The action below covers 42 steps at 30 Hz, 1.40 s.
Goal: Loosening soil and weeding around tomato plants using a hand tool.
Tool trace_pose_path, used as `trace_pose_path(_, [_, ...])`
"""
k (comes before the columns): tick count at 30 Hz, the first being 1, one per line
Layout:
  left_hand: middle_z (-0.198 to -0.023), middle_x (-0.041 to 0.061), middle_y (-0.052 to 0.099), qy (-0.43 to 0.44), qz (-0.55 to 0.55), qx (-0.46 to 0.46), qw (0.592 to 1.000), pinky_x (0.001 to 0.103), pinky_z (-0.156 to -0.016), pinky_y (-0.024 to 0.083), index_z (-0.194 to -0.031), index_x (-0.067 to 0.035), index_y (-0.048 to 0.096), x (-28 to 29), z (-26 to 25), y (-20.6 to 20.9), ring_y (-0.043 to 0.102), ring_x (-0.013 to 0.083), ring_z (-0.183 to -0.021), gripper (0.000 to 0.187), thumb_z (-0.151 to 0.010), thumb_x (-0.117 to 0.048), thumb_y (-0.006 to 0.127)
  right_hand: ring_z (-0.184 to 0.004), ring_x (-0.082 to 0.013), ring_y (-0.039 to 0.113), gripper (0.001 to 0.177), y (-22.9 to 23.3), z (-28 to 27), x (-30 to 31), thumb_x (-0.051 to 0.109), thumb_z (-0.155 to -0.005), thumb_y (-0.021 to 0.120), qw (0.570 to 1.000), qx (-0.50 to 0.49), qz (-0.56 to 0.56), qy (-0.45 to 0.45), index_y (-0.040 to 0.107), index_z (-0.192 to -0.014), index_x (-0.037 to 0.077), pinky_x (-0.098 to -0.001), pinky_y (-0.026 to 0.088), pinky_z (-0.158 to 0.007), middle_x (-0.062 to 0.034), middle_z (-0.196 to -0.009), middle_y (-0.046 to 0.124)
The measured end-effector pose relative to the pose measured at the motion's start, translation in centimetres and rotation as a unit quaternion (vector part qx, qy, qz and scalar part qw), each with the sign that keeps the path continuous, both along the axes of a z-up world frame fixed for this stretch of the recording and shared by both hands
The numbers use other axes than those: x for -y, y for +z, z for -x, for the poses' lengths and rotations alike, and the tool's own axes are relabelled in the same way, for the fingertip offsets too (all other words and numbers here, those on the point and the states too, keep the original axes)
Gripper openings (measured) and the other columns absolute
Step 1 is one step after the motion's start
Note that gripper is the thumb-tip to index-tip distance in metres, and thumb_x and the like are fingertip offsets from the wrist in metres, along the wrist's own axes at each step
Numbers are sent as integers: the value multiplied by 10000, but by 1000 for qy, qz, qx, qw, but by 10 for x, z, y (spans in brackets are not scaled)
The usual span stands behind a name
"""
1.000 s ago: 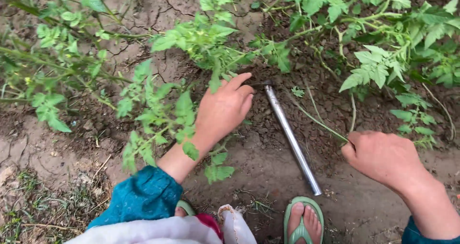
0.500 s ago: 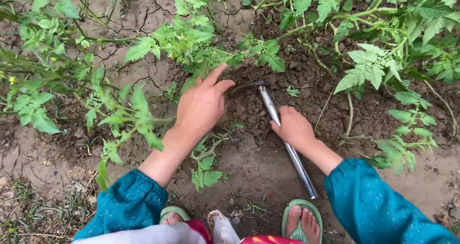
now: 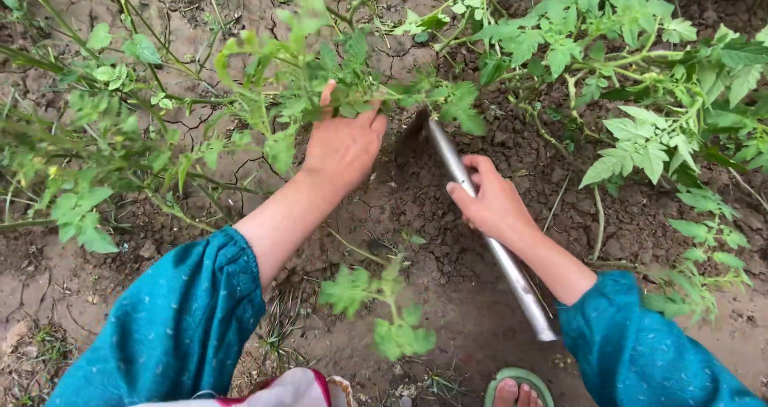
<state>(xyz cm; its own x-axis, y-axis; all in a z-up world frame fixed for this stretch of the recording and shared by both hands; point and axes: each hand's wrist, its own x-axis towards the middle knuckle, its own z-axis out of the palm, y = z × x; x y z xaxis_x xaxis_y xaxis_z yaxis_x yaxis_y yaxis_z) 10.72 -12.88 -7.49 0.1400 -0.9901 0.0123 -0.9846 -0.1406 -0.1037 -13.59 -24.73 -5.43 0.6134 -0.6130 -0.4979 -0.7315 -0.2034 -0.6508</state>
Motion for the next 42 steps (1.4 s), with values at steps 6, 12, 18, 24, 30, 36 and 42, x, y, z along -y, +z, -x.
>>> trace_pose_path(6, [-1367,98,633,98,-74,-23,992,730,-1180,105,-1186,-133,695,-26,15,22,511,344,-1419,287,-973,-151,502,-523,-297,647,652,-10,-42,-1,341,-1043,496,991,-129,-14,34,210,-1600,159,-432,545,-519,-225,-829,702])
trace_pose_path(12, [-1177,130,697,135,-79,-40,987,715,-1128,219,-1098,-131,739,-47,29,10,638,326,-1131,254,-904,-185,585,-463,-143,522,453,-3,-46,34,341,-1119,473,990,62,-8,-127,413,-1281,-78,-345,460,-400,-40,-743,519])
trace_pose_path(18, [-1260,131,679,169,10,-70,983,623,-1050,354,-1018,-110,752,-44,33,-2,659,304,-996,205,-875,-200,637,-434,-117,380,247,-32,-54,41,338,-1040,530,957,-94,-217,-166,422,-1206,190,-306,359,-383,-26,-688,471])
trace_pose_path(24, [-1287,148,656,153,106,-47,981,610,-984,372,-964,-84,784,-46,34,5,597,362,-1172,294,-729,-226,680,-478,-93,432,267,-27,-62,43,352,-1083,517,956,64,-192,-210,459,-1143,98,-279,392,-385,-2,-712,486])
trace_pose_path(30, [-1365,149,600,171,-51,-102,979,628,-1105,340,-1041,-128,773,-43,30,3,514,383,-1353,231,-877,-259,677,-480,-79,405,215,-46,-58,78,350,-1045,487,947,-47,-279,-150,574,-1180,206,-253,358,-384,-1,-714,497])
trace_pose_path(36, [-1337,170,569,199,-40,-98,974,643,-1064,332,-1097,-99,739,-42,34,6,457,414,-1346,328,-868,-328,685,-562,-127,548,285,-123,-69,93,233,-971,553,984,0,-151,-93,493,-1205,82,-304,480,-428,-54,-813,572])
trace_pose_path(42, [-1488,191,409,210,-26,-140,967,675,-1105,274,-1190,-113,701,-42,27,4,397,453,-1381,399,-861,-339,688,-583,-91,461,582,-134,-83,135,607,-1089,467,977,-11,-154,-147,494,-1119,26,-273,439,-441,-6,-814,488])
